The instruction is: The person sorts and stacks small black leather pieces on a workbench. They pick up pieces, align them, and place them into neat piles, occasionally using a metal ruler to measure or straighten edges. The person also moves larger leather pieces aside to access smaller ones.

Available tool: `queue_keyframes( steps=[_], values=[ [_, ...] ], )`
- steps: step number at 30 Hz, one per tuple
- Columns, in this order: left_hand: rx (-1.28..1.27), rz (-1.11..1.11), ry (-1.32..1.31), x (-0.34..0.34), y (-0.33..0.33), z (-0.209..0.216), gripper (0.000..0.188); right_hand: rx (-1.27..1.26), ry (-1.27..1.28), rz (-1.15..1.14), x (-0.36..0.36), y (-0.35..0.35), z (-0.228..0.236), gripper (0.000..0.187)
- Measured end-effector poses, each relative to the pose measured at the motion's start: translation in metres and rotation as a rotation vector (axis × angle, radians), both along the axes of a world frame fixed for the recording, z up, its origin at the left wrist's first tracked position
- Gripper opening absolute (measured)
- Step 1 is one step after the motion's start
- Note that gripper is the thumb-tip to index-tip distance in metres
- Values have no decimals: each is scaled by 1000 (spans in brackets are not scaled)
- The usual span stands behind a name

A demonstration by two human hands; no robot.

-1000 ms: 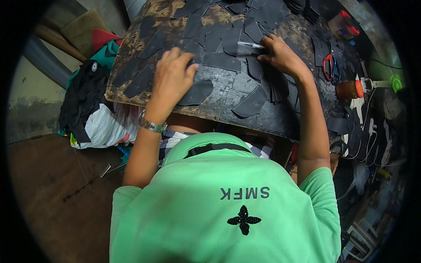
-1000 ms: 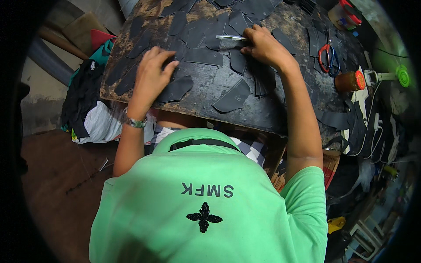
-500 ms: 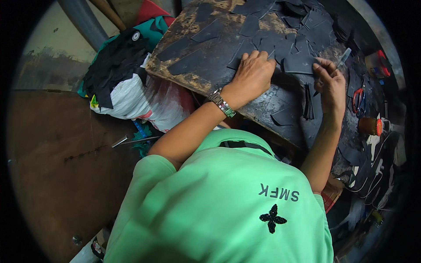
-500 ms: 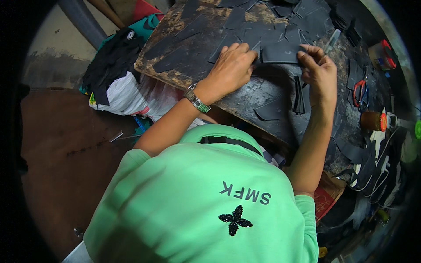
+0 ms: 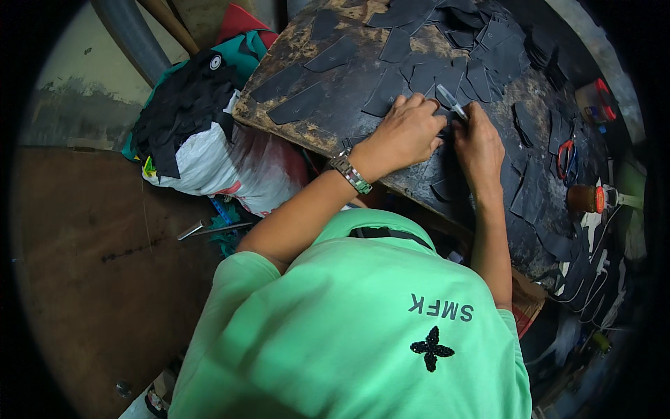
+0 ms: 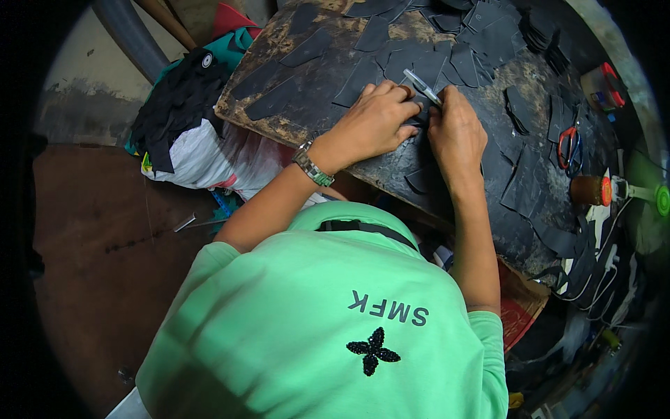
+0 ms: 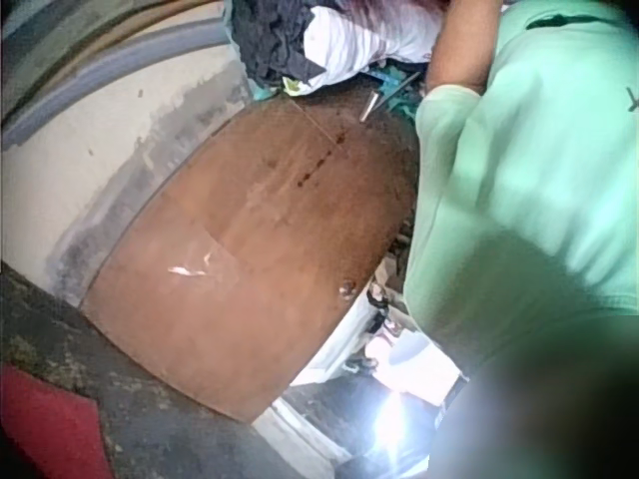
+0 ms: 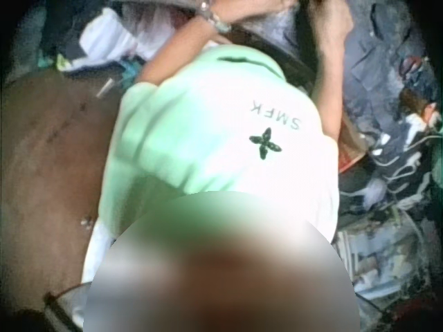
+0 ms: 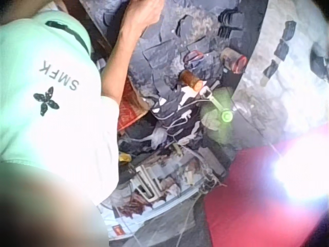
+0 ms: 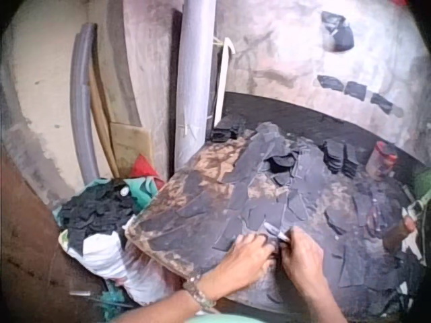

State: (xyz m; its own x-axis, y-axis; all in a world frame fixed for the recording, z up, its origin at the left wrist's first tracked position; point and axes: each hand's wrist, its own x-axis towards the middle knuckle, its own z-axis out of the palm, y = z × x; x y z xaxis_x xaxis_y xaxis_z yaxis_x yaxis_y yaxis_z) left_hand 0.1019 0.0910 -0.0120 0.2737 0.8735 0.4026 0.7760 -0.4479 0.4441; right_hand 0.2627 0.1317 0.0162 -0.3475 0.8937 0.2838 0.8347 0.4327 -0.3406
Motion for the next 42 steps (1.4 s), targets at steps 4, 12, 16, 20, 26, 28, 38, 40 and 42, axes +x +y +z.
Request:
queue_keyframes(
  steps=[4, 12, 16, 20, 26, 28, 38, 40, 42],
  values=[
    [-4, 33, 94, 5, 2, -2, 28, 72, 122, -13, 13, 9, -2, 23],
    [-29, -2, 28, 3, 3, 4, 29, -135, 522, -184, 92, 103, -7, 16],
    [-37, 5, 75, 5, 2, 9, 31, -255, 349, -188, 76, 120, -17, 26],
    [-24, -7, 43, 3, 5, 13, 33, -228, 101, -199, 61, 121, -26, 31],
    [-124, -25, -8, -1, 13, 19, 32, -221, 413, -245, 98, 137, -23, 20],
    [-128, -25, 19, 2, 14, 20, 31, -212, 369, -179, 102, 137, -26, 19],
    [-147, -22, -162, -3, 10, 19, 32, -231, 353, -208, 75, 139, -16, 22],
    [-131, -16, -236, -2, 11, 23, 32, -356, 574, -119, 84, 129, -1, 15],
    [-97, 0, -252, 3, 15, 28, 32, -477, 753, -71, 95, 109, 14, 13]
  ],
)
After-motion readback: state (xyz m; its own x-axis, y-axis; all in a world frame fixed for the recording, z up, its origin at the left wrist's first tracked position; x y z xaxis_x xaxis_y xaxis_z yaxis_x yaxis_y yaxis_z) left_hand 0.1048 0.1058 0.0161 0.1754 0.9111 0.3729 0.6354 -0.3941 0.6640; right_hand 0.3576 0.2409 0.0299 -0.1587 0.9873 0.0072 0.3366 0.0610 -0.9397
